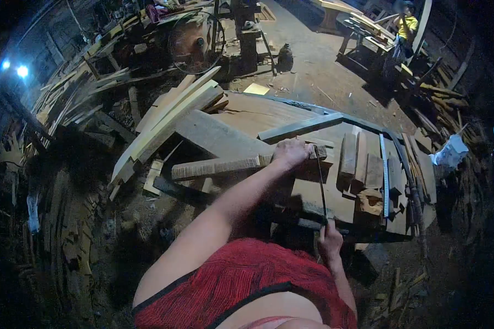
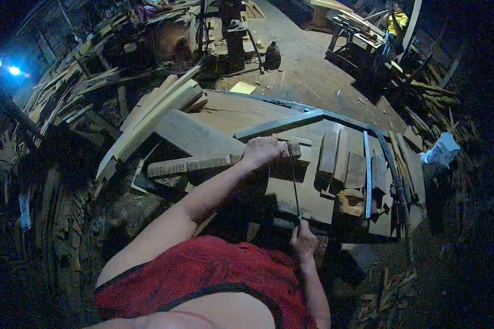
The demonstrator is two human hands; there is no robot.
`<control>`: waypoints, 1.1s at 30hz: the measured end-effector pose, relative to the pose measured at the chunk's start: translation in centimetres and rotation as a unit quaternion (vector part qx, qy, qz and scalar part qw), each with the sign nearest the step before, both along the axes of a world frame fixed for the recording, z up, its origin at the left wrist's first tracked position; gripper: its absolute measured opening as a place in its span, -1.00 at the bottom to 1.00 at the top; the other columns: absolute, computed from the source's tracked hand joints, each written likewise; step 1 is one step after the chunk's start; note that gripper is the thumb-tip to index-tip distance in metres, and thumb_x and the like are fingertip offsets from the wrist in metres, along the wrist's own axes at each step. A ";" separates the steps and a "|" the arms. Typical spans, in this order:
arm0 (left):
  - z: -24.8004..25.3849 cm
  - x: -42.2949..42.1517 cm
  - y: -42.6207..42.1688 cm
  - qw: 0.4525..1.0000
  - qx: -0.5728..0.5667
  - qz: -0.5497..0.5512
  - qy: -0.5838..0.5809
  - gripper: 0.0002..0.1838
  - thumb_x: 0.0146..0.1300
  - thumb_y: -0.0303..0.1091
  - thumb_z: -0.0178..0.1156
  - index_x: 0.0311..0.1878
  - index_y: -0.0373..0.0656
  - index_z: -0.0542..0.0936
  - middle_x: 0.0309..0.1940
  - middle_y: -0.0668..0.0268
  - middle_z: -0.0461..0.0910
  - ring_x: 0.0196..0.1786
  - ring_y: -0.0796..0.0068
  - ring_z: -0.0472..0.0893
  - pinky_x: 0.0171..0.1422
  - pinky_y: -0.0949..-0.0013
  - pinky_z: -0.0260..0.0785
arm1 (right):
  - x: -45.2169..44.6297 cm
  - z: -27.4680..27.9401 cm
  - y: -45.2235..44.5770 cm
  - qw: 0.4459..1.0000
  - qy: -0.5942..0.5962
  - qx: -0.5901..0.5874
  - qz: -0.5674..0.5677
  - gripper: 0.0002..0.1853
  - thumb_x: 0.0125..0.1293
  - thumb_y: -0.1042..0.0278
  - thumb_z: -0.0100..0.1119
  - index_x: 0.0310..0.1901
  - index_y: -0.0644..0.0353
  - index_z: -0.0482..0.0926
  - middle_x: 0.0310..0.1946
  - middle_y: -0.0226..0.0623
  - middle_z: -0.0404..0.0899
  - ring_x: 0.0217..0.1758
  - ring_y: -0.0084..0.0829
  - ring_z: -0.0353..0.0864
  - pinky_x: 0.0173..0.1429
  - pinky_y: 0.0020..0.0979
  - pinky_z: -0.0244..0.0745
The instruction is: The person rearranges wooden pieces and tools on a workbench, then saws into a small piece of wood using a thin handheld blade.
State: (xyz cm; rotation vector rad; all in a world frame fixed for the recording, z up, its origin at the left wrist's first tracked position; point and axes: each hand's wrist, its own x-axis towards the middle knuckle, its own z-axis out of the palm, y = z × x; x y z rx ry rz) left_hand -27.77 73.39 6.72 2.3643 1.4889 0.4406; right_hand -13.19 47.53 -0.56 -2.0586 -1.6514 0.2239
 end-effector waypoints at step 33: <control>-0.1 -0.1 -0.2 1.000 0.026 -0.004 0.000 -0.46 0.21 0.11 -0.16 -0.41 -0.15 0.62 -0.43 0.06 0.59 -0.30 0.13 0.61 -0.17 0.16 0.45 | -1.4 1.8 15.4 0.997 -0.048 0.042 0.040 -0.75 0.27 0.24 -0.13 -0.07 0.13 0.35 -0.52 0.00 0.50 -0.49 0.05 0.49 -0.42 -0.05 0.38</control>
